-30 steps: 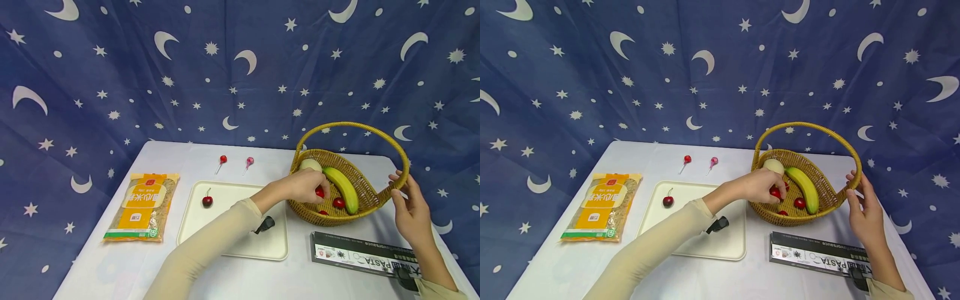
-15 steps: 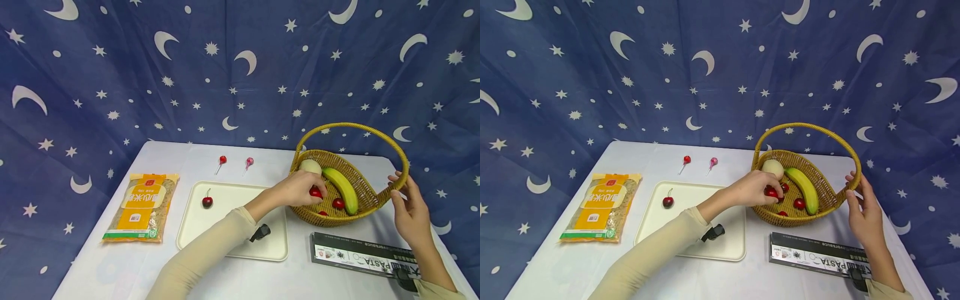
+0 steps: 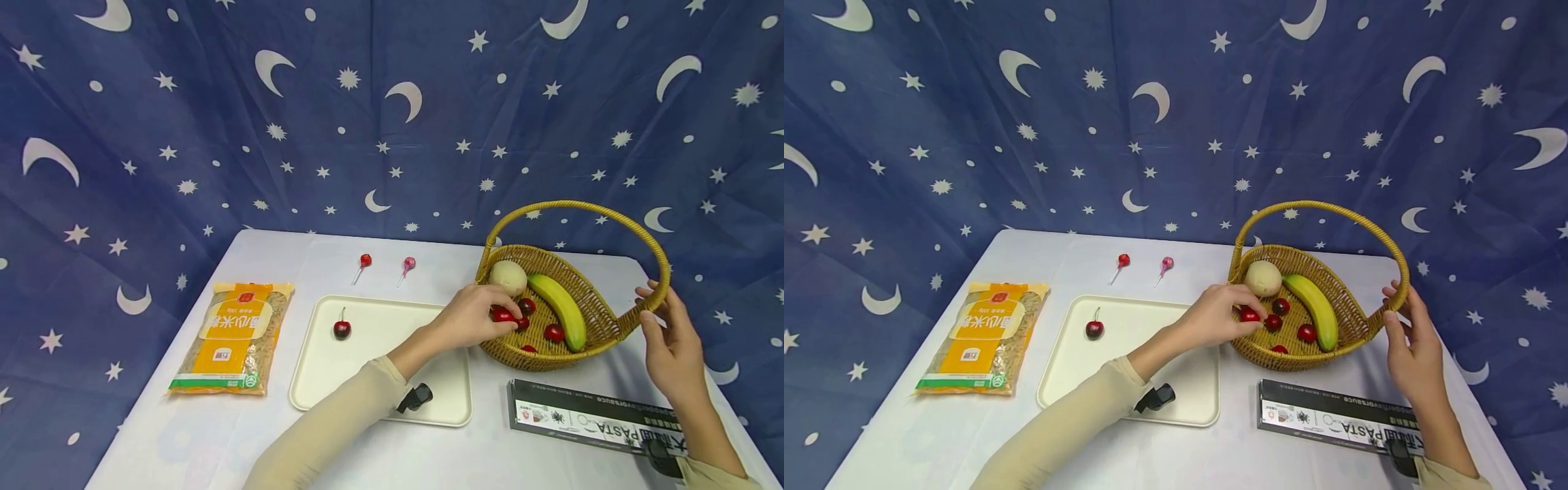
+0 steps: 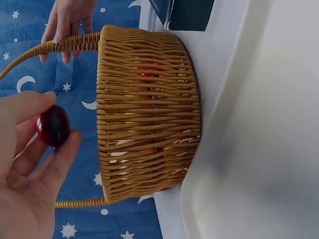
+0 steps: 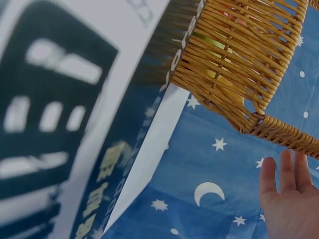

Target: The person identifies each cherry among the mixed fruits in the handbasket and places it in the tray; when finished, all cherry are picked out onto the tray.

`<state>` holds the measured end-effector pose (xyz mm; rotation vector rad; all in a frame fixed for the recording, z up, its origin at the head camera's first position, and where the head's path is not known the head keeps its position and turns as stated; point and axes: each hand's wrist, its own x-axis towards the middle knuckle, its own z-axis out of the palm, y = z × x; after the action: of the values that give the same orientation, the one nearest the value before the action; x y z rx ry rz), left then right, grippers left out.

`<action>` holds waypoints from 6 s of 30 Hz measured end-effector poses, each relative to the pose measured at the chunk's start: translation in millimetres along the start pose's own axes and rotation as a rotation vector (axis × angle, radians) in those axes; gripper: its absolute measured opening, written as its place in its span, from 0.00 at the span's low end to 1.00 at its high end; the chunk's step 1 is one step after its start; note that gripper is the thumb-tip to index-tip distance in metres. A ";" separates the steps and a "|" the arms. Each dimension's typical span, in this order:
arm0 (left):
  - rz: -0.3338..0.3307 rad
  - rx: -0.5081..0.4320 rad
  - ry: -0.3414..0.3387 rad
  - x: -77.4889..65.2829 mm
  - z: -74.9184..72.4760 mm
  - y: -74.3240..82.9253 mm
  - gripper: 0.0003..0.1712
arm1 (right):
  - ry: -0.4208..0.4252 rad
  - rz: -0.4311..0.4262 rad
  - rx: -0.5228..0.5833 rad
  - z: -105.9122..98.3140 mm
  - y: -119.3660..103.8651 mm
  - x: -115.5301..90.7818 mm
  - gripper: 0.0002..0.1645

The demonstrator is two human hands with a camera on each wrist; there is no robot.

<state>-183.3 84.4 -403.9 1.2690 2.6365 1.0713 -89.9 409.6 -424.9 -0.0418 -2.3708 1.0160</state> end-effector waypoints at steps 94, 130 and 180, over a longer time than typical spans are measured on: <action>-0.411 0.054 0.345 -133.4 -47.3 -93.2 0.07 | 0.000 0.021 -0.029 0.8 0.6 -0.2 0.33; -0.495 0.133 0.210 -133.9 -36.6 -97.8 0.06 | -0.003 -0.007 0.003 -1.3 3.0 0.5 0.34; -0.230 0.054 0.206 -85.3 -27.2 -48.3 0.11 | -0.018 0.009 -0.012 0.6 2.0 -0.5 0.33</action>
<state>-167.4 -11.6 -433.7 0.8758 2.8892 1.1562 -90.1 410.6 -426.8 -0.0488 -2.3947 1.0108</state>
